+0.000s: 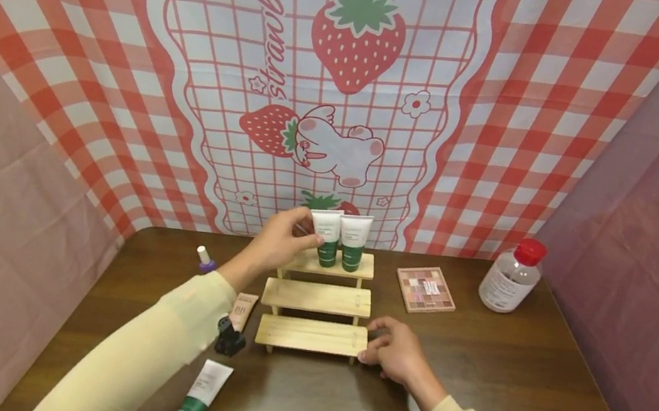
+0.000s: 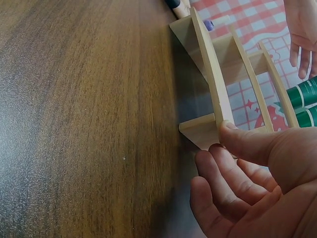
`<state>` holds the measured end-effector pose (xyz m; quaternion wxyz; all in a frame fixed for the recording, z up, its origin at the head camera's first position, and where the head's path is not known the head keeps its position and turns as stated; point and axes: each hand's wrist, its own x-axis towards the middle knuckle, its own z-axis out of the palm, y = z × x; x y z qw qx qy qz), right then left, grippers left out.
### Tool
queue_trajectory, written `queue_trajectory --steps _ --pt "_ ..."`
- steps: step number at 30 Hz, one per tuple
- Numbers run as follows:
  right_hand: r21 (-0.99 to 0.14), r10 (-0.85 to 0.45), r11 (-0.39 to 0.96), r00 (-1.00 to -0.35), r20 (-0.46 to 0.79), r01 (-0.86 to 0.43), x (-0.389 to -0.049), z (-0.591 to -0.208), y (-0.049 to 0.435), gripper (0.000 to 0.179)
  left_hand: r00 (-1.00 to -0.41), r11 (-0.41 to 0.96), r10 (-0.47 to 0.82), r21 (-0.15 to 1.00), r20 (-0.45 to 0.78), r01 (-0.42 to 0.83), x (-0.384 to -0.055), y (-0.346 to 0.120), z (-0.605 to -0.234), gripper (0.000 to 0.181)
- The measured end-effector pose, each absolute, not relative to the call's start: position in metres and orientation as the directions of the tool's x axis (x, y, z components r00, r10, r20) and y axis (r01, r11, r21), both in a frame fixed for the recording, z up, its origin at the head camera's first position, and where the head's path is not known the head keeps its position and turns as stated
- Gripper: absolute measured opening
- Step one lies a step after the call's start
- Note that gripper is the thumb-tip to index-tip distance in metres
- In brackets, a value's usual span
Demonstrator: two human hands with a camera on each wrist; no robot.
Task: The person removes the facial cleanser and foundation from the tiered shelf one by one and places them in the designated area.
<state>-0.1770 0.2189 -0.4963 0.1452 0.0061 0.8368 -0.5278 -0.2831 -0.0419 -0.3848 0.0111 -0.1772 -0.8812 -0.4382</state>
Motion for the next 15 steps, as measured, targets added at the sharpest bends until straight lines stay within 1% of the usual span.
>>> queue_trajectory --steps 9,15 --pt "-0.885 -0.141 0.437 -0.959 -0.244 0.161 -0.175 -0.495 0.218 0.047 -0.946 0.476 0.269 0.829 0.18 0.293 -0.276 -0.062 -0.381 0.023" --pt "-0.89 -0.147 0.427 -0.959 -0.243 0.16 -0.175 -0.495 0.218 0.047 -0.955 0.439 0.258 0.863 0.146 0.25 -0.254 -0.085 -0.372 0.025"
